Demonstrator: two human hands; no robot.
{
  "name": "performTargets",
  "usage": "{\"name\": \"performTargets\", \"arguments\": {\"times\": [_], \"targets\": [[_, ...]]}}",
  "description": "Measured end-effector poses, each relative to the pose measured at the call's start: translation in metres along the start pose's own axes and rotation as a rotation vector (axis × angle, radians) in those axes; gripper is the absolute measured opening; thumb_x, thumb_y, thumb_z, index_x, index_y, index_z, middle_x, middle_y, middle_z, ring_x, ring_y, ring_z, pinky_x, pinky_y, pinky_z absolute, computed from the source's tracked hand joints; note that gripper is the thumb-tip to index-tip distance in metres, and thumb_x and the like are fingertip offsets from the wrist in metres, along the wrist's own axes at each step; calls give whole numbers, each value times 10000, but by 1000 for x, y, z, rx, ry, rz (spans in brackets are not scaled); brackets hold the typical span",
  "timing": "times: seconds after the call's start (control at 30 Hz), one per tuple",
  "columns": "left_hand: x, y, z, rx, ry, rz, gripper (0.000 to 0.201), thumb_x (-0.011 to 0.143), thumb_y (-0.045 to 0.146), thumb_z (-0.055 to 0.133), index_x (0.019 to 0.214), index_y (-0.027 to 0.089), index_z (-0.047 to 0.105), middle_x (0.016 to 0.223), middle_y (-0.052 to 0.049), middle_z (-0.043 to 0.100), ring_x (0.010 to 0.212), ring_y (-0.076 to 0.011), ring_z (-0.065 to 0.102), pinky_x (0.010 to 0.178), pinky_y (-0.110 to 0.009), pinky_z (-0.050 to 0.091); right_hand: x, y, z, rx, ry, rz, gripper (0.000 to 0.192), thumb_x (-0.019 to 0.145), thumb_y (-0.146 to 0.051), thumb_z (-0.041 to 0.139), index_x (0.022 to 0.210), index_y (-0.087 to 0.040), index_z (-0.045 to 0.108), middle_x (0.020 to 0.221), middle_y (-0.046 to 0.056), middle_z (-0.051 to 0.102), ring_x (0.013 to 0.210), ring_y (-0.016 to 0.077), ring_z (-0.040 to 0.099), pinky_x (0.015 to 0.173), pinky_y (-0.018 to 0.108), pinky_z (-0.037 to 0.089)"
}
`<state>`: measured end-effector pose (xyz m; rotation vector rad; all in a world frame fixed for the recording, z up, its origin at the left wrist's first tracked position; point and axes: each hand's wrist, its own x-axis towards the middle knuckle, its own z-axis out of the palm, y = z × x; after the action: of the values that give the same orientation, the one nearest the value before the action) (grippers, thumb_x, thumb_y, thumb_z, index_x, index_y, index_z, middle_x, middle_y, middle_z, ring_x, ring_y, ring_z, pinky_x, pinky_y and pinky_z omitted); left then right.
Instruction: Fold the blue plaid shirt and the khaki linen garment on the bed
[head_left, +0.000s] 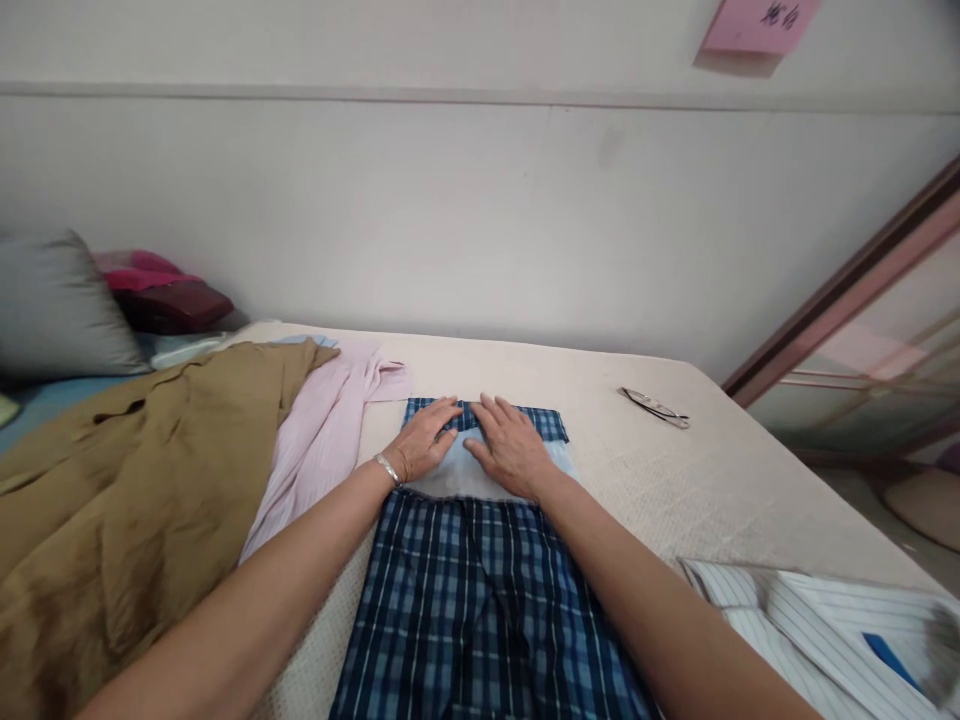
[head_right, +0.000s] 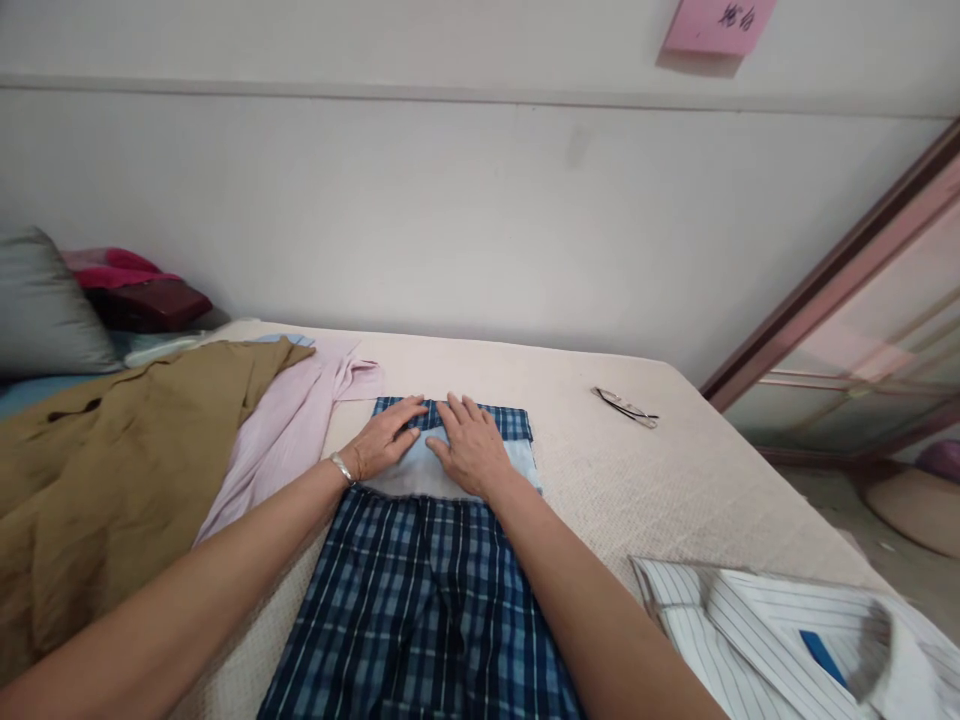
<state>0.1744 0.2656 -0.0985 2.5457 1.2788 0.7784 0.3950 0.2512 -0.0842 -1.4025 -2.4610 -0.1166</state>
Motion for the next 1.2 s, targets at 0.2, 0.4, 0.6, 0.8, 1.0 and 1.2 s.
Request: {"name": "performTargets", "arguments": {"times": [0.2, 0.4, 0.6, 0.8, 1.0, 1.2], "targets": [[2, 0, -7, 151, -198, -166, 596, 977, 384, 436, 1507, 116, 386, 1586, -189, 359, 1472, -329, 319, 1186, -563, 276, -5, 0, 22, 42, -195, 32, 682, 1031, -573, 300, 1594, -190, 271, 1659, 75, 185, 1513, 296, 166, 1202, 514, 166], [13, -4, -15, 274, -50, -267, 490, 1039, 385, 296, 1434, 156, 474, 1522, -147, 467, 1425, -284, 389, 1163, -503, 308, -7, 16, -6, 37, -185, 106, 680, 1025, -640, 184, 1589, -275, 293, 1645, 50, 245, 1507, 294, 197, 1184, 553, 206], [32, -40, -17, 382, -24, -480, 253, 935, 321, 507, 1079, 193, 670, 1115, -132, 683, 1082, -294, 612, 932, -428, 479, -24, 36, 11, -37, -227, 215, 744, 991, -708, 180, 1601, -288, 259, 1673, 39, 128, 1525, 317, 117, 1195, 586, 164], [44, -49, -34, 444, -71, -477, 173, 880, 231, 539, 963, 179, 682, 1035, -134, 699, 1050, -289, 629, 928, -406, 472, -26, 36, 16, -36, -187, 210, 739, 987, -715, 161, 1599, -312, 258, 1673, 30, 141, 1523, 310, 126, 1194, 576, 175], [45, -8, -32, 458, -30, -327, 308, 885, 181, 513, 1163, 142, 639, 1315, -195, 589, 1312, -335, 476, 1111, -504, 341, -26, 34, 13, -32, -170, 202, 733, 990, -710, 179, 1592, -304, 281, 1667, 45, 173, 1515, 317, 143, 1185, 576, 176], [20, 34, 16, 249, -210, -75, 535, 999, 428, 389, 1500, 242, 410, 1625, -104, 313, 1493, -355, 241, 1163, -665, 206, -29, 34, 16, -19, -142, 202, 716, 998, -694, 196, 1597, -308, 264, 1666, 52, 179, 1511, 318, 146, 1186, 568, 151]]}}
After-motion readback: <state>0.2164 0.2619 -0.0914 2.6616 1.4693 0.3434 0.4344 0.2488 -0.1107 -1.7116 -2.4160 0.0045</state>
